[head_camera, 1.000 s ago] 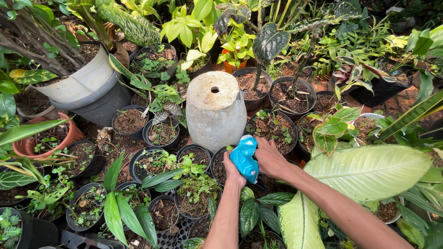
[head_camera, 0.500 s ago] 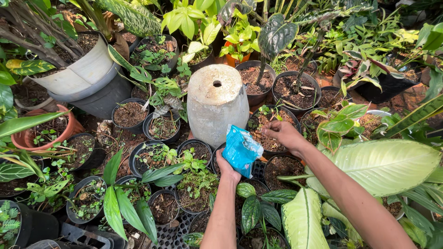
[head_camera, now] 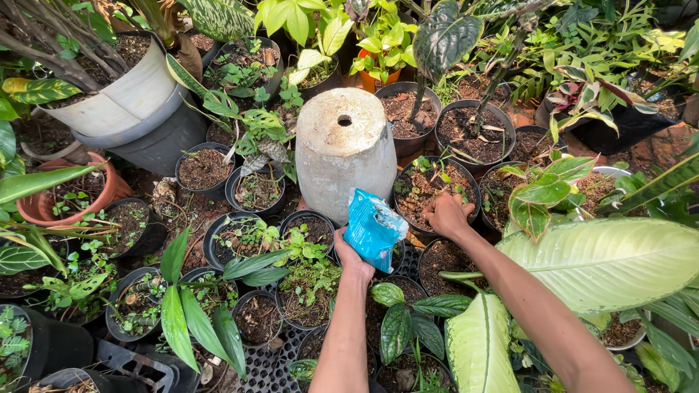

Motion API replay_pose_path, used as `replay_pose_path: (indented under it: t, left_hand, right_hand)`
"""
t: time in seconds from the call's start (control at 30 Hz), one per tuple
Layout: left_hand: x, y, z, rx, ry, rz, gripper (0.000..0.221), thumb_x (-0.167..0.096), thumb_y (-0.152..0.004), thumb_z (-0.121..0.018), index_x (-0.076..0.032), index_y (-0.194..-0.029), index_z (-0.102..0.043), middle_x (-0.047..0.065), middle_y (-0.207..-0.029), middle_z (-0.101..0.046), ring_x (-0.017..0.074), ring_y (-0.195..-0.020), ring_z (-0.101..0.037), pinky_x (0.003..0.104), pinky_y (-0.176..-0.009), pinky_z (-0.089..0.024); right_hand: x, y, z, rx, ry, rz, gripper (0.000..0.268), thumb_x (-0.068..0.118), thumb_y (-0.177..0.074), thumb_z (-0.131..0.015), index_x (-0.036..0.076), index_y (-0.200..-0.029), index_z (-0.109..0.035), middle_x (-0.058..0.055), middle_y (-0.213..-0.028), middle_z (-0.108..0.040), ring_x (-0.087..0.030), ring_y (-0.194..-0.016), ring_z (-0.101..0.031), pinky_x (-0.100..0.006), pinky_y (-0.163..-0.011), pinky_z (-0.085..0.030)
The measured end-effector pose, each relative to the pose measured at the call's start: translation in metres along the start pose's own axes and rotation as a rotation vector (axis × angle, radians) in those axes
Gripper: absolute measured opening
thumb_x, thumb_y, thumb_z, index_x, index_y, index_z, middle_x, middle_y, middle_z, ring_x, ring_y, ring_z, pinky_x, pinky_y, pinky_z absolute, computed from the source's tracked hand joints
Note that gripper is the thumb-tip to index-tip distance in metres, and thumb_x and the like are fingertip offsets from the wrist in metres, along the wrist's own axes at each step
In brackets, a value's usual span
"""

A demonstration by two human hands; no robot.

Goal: The person walks through a nursery area and sprinkles granular fertilizer from a blue bag into numerous potted plants. They move from ground-level pots to a raised shelf, applying the granules by hand to each pot's soil surface.

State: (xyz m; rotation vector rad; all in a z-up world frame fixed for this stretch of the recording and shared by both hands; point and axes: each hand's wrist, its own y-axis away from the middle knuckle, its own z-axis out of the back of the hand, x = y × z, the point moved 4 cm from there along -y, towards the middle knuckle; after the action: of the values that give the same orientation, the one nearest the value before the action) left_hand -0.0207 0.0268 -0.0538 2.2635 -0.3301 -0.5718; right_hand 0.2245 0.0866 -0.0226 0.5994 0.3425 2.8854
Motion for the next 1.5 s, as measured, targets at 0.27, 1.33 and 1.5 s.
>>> replay_pose_path:
  t: [0.27, 1.33, 1.5]
  left_hand:
    - [-0.003, 0.003, -0.002, 0.041, 0.02, -0.01, 0.053, -0.055, -0.095, -0.042, -0.011, -0.115, -0.063, 0.016, -0.12, -0.069, 0.033, -0.106, -0.066, 0.052, -0.094, -0.054]
    - [-0.022, 0.033, -0.018, 0.0, -0.017, -0.082, 0.051, -0.056, -0.099, -0.033, -0.014, -0.119, -0.055, 0.016, -0.127, -0.065, 0.0337, -0.112, -0.064, 0.054, -0.095, -0.053]
    - [-0.022, 0.032, -0.018, 0.023, -0.019, -0.076, 0.054, -0.057, -0.098, -0.034, -0.013, -0.121, -0.057, 0.016, -0.128, -0.065, 0.0333, -0.113, -0.063, 0.054, -0.097, -0.052]
  right_hand:
    - [0.006, 0.005, -0.005, -0.017, 0.061, 0.087, 0.007, 0.018, -0.076, -0.085, 0.012, -0.08, -0.084, -0.016, -0.116, -0.06, -0.034, -0.115, -0.047, -0.055, -0.104, -0.029]
    - [0.02, 0.008, -0.001, 0.107, 0.169, 0.361, 0.02, -0.004, -0.083, -0.056, -0.008, -0.085, -0.075, -0.028, -0.087, -0.07, -0.04, -0.084, -0.072, -0.047, -0.084, -0.058]
    - [0.018, 0.009, -0.007, 0.195, 0.02, 0.366, 0.022, 0.0, -0.086, -0.057, -0.006, -0.097, -0.074, -0.032, -0.088, -0.07, -0.043, -0.084, -0.073, -0.047, -0.083, -0.059]
